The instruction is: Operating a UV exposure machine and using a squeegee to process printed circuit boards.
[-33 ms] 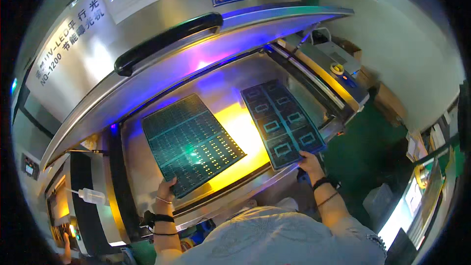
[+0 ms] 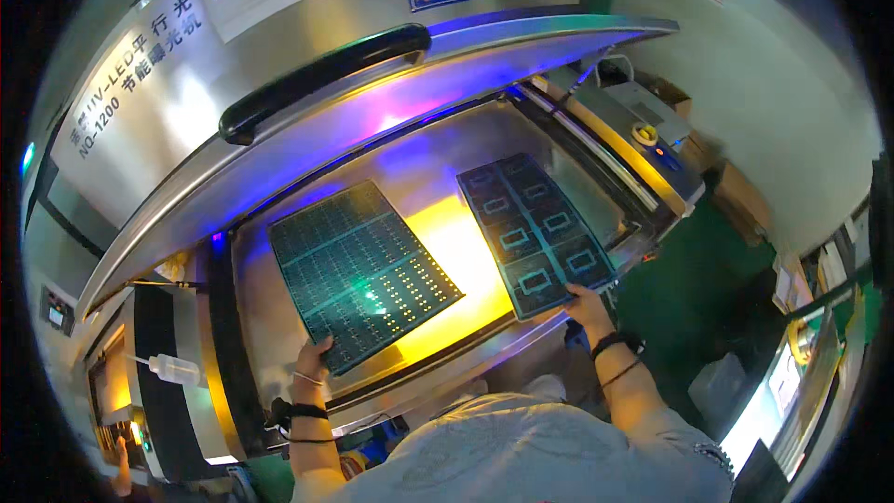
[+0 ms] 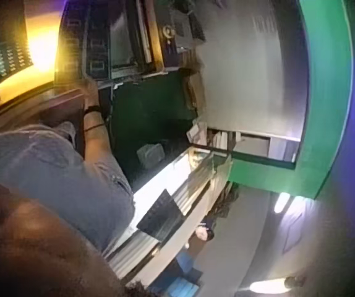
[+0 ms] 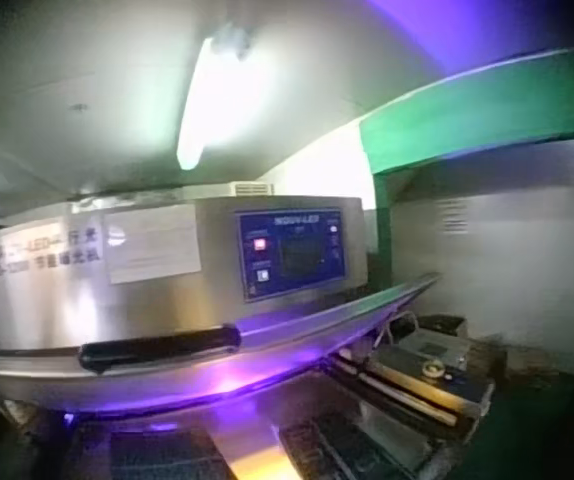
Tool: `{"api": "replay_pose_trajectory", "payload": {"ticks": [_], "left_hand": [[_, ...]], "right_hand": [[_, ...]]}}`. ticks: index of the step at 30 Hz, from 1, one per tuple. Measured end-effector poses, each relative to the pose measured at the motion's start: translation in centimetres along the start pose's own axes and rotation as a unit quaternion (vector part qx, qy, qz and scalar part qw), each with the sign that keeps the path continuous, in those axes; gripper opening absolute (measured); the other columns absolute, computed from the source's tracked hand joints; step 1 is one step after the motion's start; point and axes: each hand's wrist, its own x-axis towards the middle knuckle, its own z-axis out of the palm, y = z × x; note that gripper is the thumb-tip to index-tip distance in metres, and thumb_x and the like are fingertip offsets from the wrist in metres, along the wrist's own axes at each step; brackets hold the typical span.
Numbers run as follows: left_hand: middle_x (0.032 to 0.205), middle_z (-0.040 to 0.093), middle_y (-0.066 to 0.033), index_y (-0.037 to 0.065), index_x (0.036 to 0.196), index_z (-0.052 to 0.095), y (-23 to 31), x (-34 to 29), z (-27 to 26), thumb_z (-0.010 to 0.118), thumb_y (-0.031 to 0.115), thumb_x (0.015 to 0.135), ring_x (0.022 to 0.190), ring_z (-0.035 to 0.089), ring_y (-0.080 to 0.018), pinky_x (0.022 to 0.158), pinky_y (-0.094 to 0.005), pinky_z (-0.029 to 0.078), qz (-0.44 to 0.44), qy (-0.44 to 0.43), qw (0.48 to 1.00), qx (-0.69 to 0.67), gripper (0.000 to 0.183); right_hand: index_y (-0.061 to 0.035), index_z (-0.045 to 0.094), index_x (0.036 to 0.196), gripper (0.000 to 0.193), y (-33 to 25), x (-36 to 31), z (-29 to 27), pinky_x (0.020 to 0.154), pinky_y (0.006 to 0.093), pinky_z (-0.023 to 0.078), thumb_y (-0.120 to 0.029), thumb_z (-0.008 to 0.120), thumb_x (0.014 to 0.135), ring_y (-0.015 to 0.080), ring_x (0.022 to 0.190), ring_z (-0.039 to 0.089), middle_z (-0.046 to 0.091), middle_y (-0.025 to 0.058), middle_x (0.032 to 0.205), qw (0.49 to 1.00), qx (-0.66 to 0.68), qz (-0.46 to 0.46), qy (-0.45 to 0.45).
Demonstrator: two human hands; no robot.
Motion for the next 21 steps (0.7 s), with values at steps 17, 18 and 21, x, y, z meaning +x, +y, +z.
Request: {"api": "replay_pose_trajectory", "payload": {"ticks": [17,18,21], "left_hand": [[0.125,0.043,-0.0245,0.005,0.126,0.041,-8.0,9.3,3.7,0.067,0.038,0.071,0.116,0.041,-0.0327,0.094,-0.041,0.039,0.021,0.321,0.601,0.732,0.07],[0.138,0.025,-0.0216,0.012,0.131,0.037,-9.6,7.0,0.4,0.06,0.054,0.071,0.127,0.022,-0.0412,0.101,-0.0495,0.027,0.003,0.303,0.641,0.705,0.076],[0.142,0.019,-0.0167,0.022,0.135,0.031,-11.4,6.6,10.4,0.056,0.06,0.071,0.127,0.021,-0.0441,0.098,-0.0584,0.025,-0.04,0.155,0.605,0.78,0.079]], "right_hand": [[-0.0023,0.052,0.108,0.043,-4.1,10.6,-1.1,0.076,0.0414,0.052,-0.03,0.066,0.078,0.0296,0.084,0.062,0.062,0.0186,0.089,0.935,-0.138,0.324,-0.034],[-0.0023,0.052,0.108,0.043,-5.7,11.0,0.0,0.076,0.0414,0.052,-0.03,0.066,0.078,0.0296,0.084,0.062,0.062,0.0186,0.089,0.932,-0.146,0.323,-0.073],[-0.0056,0.057,0.106,0.04,-5.9,10.9,-2.2,0.092,0.0512,0.038,-0.032,0.063,0.077,0.0371,0.112,0.047,0.05,0.0274,0.115,0.844,-0.506,-0.173,0.033]]}}
